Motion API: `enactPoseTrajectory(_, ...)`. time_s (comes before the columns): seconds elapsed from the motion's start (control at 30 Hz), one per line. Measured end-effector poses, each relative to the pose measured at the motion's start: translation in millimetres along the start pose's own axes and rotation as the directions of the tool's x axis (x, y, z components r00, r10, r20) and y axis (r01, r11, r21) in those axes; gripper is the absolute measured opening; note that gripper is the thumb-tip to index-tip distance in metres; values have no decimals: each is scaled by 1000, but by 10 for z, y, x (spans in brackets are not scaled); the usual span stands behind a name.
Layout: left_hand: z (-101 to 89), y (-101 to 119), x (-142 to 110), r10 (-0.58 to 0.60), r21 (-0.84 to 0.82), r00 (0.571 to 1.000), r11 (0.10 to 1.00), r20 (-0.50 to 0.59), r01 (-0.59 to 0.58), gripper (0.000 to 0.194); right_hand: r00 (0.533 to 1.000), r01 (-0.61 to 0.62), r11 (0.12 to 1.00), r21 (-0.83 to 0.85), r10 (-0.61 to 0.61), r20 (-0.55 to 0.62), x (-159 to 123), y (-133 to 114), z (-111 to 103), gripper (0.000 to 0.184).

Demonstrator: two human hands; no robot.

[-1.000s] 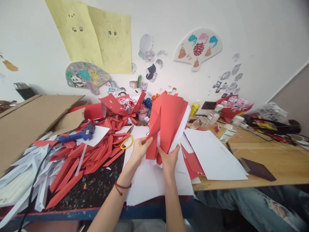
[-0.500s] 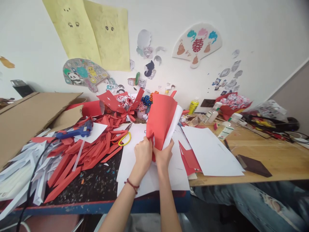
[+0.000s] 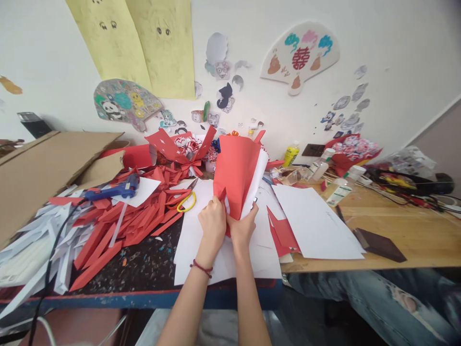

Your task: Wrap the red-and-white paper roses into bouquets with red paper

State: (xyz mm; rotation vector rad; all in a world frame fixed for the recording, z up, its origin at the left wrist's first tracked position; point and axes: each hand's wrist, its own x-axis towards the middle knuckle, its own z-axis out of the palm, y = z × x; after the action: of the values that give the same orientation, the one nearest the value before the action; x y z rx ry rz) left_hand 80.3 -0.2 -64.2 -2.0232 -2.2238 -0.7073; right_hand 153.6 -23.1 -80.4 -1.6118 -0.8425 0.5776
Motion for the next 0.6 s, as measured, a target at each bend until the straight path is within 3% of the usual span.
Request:
enactPoseTrajectory(0.13,-34,-25,-35,-16,-89,1000,996,-18,14,26,1000,1,1000,2,-1,-4,4,5,-7,91)
enactPoseTrajectory(0.2,-22,-45,-52,15,-214,999,976,-41,-24,23,1000,-13,1000,4,13,-9,1,-5,-20,90)
enactPoseTrajectory(0.37,0,-133,-93,27,-642,995,762,-100,-85,24,999,-8,997,81,12,-49,1,7,-48,86)
enactPoseTrajectory(0.5,-36,-225,-98,80,-778,995,620,-64,-100,30,997,35,978,203,-22,-67,13,59,-29,80)
enactPoseTrajectory(0.6,-35,-265,-86,109,-806,993,583,-48,-103,30,994,86,966,245,-65,-93,10,76,-7,81)
